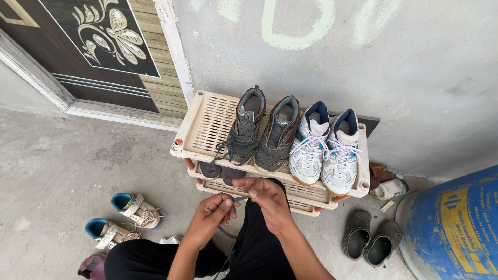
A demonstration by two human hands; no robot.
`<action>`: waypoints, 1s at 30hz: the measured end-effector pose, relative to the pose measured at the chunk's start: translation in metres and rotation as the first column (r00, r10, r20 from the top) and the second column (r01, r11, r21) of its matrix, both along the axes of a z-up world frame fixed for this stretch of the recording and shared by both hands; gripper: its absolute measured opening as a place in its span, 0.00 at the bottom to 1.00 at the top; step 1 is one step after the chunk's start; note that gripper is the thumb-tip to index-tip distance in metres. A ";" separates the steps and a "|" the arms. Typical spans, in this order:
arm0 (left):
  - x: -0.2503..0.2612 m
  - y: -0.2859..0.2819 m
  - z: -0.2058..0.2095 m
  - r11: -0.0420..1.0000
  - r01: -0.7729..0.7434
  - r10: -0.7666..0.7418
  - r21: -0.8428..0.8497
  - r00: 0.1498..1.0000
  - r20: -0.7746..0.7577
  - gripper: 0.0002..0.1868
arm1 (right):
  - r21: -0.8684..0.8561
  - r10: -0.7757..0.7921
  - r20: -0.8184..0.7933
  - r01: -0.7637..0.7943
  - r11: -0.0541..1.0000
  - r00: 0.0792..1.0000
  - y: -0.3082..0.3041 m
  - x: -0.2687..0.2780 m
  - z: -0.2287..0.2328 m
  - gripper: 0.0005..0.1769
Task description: The person unlaces a pair of white sneakers, then a pair of purple slip-on shoes, and finally a pair of grey sneakers. They then re-lace the white sneakers and the grey sneakers, tying the laces on each shoe.
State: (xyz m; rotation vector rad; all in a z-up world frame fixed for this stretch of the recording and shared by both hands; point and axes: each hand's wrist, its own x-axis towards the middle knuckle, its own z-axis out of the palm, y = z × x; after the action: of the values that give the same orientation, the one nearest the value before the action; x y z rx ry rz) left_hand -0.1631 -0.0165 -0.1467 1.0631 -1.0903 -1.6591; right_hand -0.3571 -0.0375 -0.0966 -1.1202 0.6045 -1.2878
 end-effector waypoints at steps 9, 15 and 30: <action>-0.072 -0.058 -0.020 0.984 0.072 -0.068 -0.161 0.997 0.025 0.11 | 0.504 -0.176 0.432 -0.075 0.860 0.884 -0.020 -0.076 -0.041 0.14; -0.098 -0.115 -0.009 0.893 0.023 0.164 -0.450 0.913 0.374 0.11 | 0.454 -0.340 0.094 0.264 0.851 0.936 -0.010 -0.104 -0.025 0.12; -0.143 -0.190 -0.051 0.783 0.075 0.371 -0.617 0.740 0.561 0.17 | 0.127 -0.603 -0.130 0.616 0.778 0.787 -0.030 -0.105 -0.055 0.09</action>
State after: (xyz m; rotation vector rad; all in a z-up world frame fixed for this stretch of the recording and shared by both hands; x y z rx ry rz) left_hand -0.3058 -0.2061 -0.1981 1.2718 -1.7826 -0.6488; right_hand -0.4621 -0.0677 -0.1519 -0.8639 1.1869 -1.7103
